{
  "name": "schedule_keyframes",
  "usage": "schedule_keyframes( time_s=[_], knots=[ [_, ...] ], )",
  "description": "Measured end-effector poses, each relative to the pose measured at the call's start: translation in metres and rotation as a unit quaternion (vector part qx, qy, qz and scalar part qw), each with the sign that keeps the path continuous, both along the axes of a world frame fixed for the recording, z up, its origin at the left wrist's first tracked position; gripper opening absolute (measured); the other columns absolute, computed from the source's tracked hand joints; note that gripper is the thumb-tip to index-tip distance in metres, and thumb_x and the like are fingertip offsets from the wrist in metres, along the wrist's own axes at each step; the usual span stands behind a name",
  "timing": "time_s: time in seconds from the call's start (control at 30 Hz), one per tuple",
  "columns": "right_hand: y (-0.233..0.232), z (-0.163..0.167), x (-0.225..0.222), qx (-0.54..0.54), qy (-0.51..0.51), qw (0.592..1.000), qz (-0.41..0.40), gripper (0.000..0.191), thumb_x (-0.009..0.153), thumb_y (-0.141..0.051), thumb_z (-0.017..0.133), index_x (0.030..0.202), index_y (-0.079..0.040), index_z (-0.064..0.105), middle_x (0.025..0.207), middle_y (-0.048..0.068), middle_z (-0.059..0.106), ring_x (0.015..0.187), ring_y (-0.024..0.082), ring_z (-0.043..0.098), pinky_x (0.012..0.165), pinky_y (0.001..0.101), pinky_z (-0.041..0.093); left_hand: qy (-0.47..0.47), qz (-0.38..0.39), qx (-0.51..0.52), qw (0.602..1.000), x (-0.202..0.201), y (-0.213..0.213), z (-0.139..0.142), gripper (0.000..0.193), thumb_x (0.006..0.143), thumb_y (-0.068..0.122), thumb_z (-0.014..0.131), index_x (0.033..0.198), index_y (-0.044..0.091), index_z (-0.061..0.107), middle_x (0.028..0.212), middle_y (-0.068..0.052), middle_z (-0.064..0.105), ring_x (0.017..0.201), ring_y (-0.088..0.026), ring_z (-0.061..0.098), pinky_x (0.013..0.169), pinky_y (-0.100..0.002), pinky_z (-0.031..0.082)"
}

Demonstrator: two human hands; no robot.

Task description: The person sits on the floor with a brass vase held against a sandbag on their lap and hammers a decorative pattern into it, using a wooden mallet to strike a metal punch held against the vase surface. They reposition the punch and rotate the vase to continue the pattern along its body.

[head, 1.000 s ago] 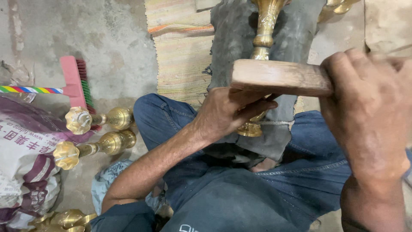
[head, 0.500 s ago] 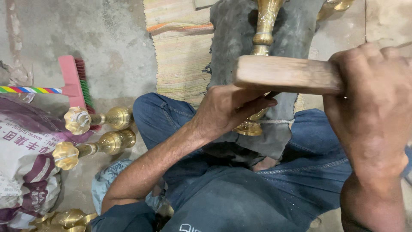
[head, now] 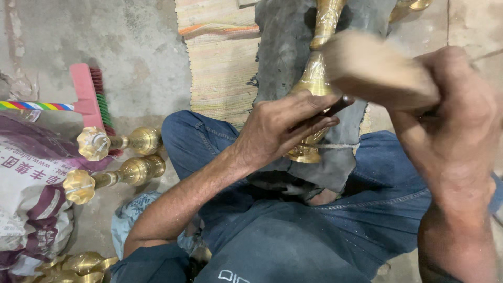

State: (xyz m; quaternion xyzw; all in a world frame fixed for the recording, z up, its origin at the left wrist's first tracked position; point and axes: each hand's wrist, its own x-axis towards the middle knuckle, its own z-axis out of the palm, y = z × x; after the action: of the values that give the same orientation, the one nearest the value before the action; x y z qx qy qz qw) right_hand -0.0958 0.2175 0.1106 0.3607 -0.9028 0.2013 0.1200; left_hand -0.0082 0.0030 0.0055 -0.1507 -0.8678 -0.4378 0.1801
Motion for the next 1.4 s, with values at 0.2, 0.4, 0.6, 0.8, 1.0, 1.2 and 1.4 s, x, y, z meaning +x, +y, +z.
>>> schedule_keyframes(
  time_s=[0.2,0.4,0.6,0.8,1.0,1.2,1.4],
  knots=[
    [-0.006,0.007,0.004,0.036,0.041,0.998,-0.013,0.030,0.085,-0.003,0.084,0.104,-0.003,0.061,0.093,0.010,0.064,0.083,0.027,0.066,0.078,0.0401,0.052,-0.027,0.004,0.011,1.000,0.001,-0.002,-0.003,0.030,0.105,0.032,0.073,0.131,0.018,0.067,0.107,0.000,0.077,0.086,-0.011,0.077,0.075,-0.026,0.066],
    [0.004,-0.001,0.007,0.094,0.078,0.993,0.004,0.021,0.096,-0.003,0.079,0.106,-0.003,0.061,0.096,0.010,0.066,0.089,0.025,0.066,0.082,0.0374,0.050,-0.008,-0.014,-0.028,0.999,0.001,-0.004,-0.005,0.026,0.102,0.027,0.075,0.126,0.019,0.071,0.102,0.001,0.078,0.084,-0.011,0.076,0.075,-0.027,0.065],
    [0.008,-0.006,0.008,0.087,0.110,0.990,0.018,0.022,0.093,0.001,0.078,0.106,-0.004,0.061,0.092,0.010,0.063,0.088,0.027,0.064,0.084,0.0398,0.049,-0.031,-0.005,0.015,0.999,0.005,-0.005,0.000,0.030,0.103,0.030,0.077,0.130,0.019,0.068,0.104,0.002,0.076,0.087,-0.011,0.077,0.072,-0.025,0.065],
    [0.009,-0.001,0.009,0.092,0.063,0.994,0.020,0.028,0.086,0.003,0.081,0.107,-0.001,0.063,0.093,0.013,0.063,0.087,0.030,0.063,0.082,0.0416,0.049,0.002,-0.010,-0.008,1.000,0.003,-0.005,0.001,0.029,0.103,0.028,0.076,0.129,0.019,0.066,0.110,0.000,0.076,0.094,-0.012,0.076,0.076,-0.026,0.065],
    [0.007,0.001,0.008,0.124,0.085,0.988,0.020,0.034,0.083,0.006,0.084,0.109,-0.001,0.065,0.093,0.013,0.063,0.091,0.028,0.064,0.085,0.0375,0.051,-0.039,-0.013,0.015,0.999,0.006,-0.006,0.000,0.030,0.104,0.030,0.079,0.131,0.024,0.068,0.108,0.004,0.078,0.087,-0.007,0.079,0.078,-0.024,0.068],
    [0.004,0.008,0.010,0.131,0.126,0.983,0.017,0.030,0.087,0.007,0.084,0.107,-0.003,0.064,0.095,0.012,0.065,0.089,0.026,0.065,0.083,0.0357,0.052,-0.008,-0.012,0.022,1.000,0.005,-0.005,-0.001,0.041,0.103,0.026,0.074,0.141,0.018,0.062,0.117,-0.001,0.075,0.099,-0.013,0.077,0.087,-0.028,0.068],
    [-0.003,0.010,0.012,0.000,-0.010,1.000,0.001,0.030,0.091,-0.003,0.081,0.110,0.001,0.058,0.096,0.012,0.061,0.084,0.023,0.064,0.075,0.0351,0.051,-0.033,-0.018,0.007,0.999,0.005,-0.007,0.000,0.042,0.100,0.026,0.076,0.140,0.017,0.064,0.104,0.000,0.074,0.088,-0.013,0.076,0.080,-0.028,0.066]
  ],
)
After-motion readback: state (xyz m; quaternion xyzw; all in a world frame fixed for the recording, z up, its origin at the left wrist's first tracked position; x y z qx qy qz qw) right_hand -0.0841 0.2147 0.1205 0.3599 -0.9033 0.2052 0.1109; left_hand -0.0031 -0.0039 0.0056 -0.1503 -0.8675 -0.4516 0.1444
